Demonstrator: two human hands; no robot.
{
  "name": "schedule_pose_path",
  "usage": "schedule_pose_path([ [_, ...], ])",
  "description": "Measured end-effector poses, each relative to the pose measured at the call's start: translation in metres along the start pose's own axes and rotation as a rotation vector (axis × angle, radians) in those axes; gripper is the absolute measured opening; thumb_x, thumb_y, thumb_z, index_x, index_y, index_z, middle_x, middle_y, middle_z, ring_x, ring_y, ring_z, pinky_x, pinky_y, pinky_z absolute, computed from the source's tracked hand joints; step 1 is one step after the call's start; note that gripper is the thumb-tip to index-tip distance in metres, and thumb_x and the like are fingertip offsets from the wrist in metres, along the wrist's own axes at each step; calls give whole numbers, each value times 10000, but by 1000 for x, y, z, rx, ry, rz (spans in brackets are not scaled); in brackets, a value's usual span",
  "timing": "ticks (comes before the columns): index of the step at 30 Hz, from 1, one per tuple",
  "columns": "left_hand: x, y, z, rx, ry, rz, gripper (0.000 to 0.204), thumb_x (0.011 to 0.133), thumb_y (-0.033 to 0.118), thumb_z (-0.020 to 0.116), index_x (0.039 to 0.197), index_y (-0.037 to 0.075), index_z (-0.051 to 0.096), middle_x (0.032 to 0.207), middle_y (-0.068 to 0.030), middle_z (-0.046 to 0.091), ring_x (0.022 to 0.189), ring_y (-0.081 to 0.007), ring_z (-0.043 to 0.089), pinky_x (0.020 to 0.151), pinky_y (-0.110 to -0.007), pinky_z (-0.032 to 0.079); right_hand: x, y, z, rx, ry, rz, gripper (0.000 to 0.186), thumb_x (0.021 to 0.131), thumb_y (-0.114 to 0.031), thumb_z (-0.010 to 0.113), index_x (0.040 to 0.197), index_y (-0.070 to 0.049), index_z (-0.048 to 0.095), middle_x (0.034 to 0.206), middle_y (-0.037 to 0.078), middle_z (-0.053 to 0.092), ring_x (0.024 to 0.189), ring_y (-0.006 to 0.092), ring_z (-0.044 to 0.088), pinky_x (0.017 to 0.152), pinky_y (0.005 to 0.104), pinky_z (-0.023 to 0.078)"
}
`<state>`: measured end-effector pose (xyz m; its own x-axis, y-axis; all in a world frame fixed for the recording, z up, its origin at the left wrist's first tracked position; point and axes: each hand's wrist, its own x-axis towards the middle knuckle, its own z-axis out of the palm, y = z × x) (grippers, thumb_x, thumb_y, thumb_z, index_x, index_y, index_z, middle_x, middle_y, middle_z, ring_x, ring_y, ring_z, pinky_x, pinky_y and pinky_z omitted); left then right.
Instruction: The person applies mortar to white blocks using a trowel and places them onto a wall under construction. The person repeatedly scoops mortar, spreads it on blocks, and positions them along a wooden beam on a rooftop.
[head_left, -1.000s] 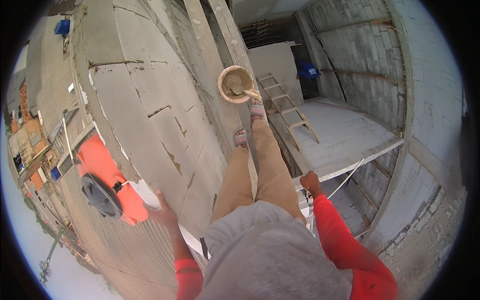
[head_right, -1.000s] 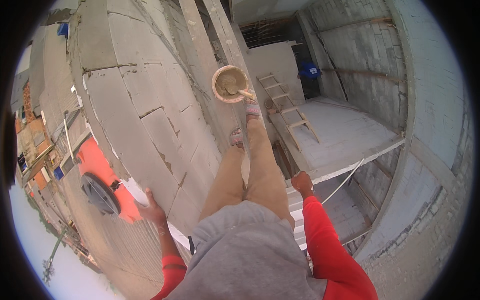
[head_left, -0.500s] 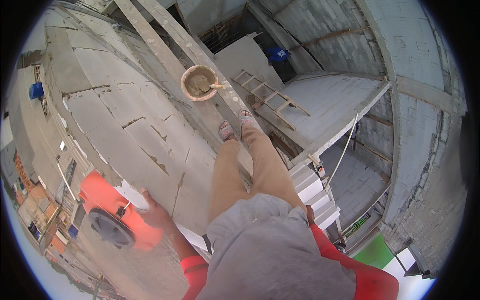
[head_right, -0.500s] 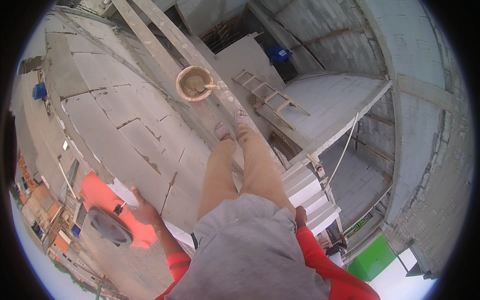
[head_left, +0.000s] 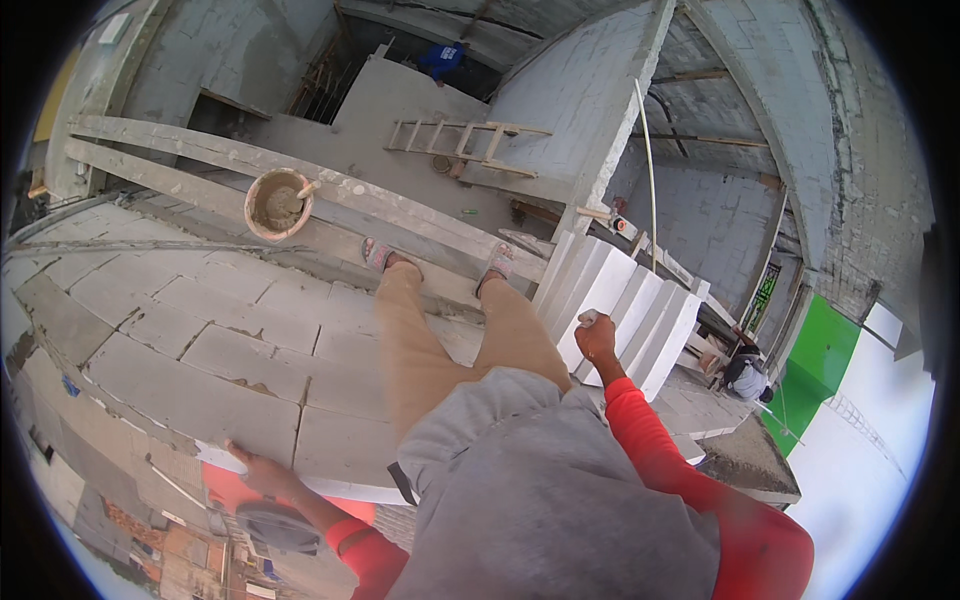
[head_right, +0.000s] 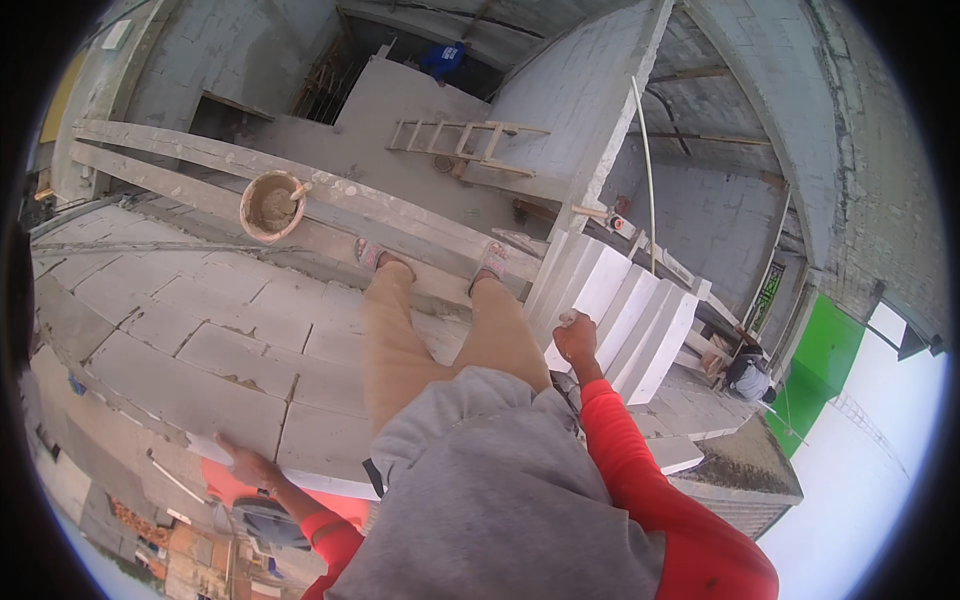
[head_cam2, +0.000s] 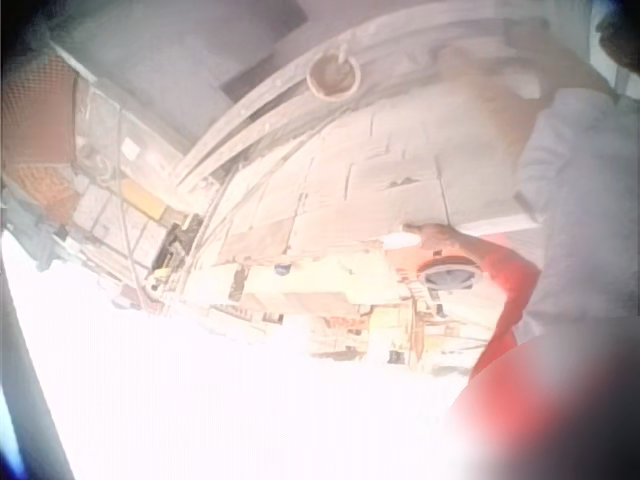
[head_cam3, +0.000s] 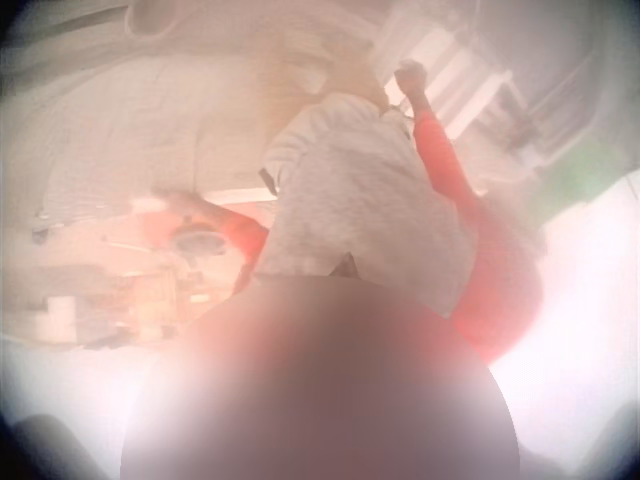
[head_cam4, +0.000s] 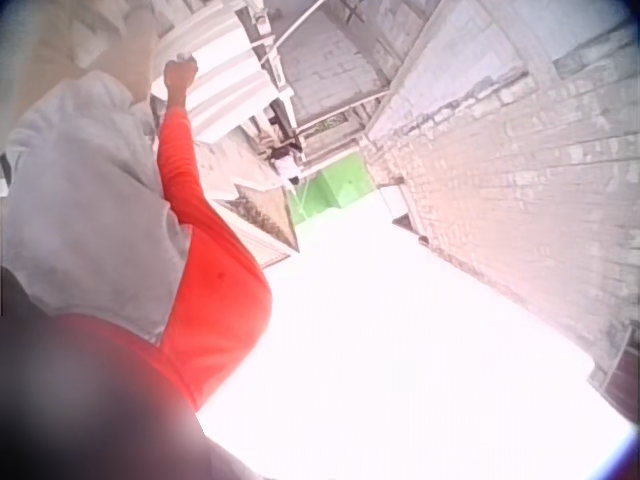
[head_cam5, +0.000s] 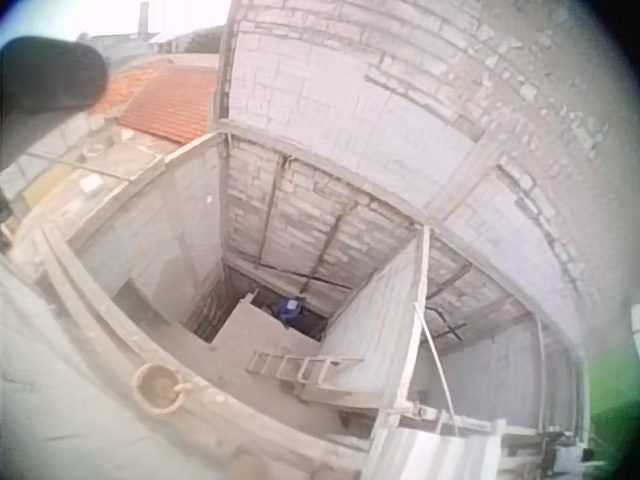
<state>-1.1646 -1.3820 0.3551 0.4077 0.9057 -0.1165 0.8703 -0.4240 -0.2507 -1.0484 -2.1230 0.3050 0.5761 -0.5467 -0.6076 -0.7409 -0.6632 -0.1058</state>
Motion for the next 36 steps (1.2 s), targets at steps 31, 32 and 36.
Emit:
schedule_pose_path([
  [31,-98,304,8,-266,-207,632,679,1114,590,476,1600,123,567,1402,-223,722,1190,-437,741,992,-564,611,-85,328,79,464,-264,652,469,864,-376,746,1014,67,789,1077,355,771,1127,507,743,995,532,597],
  [32,-119,324,8,-260,-239,663,678,1114,587,478,1598,121,568,1402,-223,722,1190,-436,741,993,-564,611,-74,351,73,495,-266,673,485,862,-398,760,1032,55,795,1102,351,771,1142,502,741,1006,533,594],
  [36,-205,387,11,-160,-375,771,673,1112,576,489,1592,111,571,1404,-223,721,1193,-433,740,994,-565,612,-7,462,54,501,-84,779,509,872,-429,774,1060,43,809,1168,345,760,1157,480,735,1032,524,580],
])
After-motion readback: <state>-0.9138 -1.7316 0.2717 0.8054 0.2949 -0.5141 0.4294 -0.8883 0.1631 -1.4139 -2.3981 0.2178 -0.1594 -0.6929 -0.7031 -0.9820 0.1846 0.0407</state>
